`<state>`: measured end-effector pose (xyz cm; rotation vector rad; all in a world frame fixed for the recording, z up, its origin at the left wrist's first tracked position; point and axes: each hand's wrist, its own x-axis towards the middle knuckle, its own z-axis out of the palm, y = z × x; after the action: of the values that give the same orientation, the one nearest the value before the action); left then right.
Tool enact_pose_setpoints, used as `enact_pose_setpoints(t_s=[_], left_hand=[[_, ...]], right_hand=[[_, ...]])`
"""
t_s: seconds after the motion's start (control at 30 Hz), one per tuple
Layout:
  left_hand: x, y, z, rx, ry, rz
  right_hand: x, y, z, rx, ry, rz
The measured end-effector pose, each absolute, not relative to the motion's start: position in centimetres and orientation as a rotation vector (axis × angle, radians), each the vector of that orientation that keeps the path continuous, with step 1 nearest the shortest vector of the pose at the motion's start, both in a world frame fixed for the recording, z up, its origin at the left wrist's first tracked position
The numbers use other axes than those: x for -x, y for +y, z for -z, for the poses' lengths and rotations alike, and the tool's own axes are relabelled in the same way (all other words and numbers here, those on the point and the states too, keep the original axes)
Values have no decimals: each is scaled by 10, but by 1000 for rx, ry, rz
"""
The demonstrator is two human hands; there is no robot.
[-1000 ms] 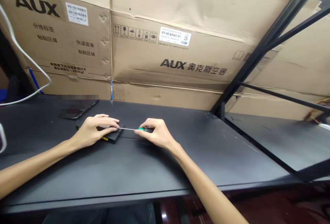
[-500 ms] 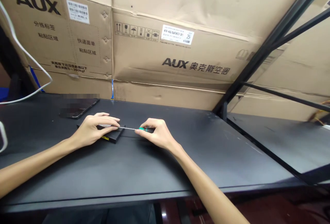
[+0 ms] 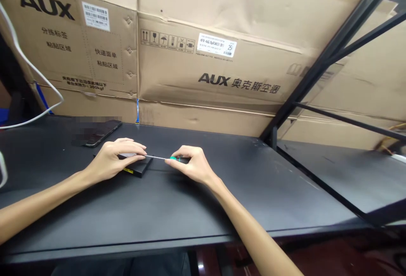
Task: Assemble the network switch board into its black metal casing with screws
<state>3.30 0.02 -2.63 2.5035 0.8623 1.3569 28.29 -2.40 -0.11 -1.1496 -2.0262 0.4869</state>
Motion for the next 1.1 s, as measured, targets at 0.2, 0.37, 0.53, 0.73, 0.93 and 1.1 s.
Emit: enact_pose_setpoints(t_s=[0.2, 0.37, 0.53, 0.73, 0.93, 1.1], left_hand=[[-32, 2, 24, -2546, 929, -1310], [-12, 9, 18, -2654, 910, -864], [1, 16, 17, -2658, 930, -492], [-3, 18, 17, -2635, 1085, -420], [6, 25, 19, -2649, 1146, -460], [5, 24, 18, -2618, 1168, -509]], right_hand=[[-283, -25, 1, 1175, -2031, -489], [-286, -26, -1, 1234, -2038, -514], [-289, -26, -1, 1307, -2092, -607], [-289, -24, 2, 1317, -2134, -666], [-290, -23, 4, 1347, -2113, -649], [-289, -22, 6, 1335, -2120, -642]])
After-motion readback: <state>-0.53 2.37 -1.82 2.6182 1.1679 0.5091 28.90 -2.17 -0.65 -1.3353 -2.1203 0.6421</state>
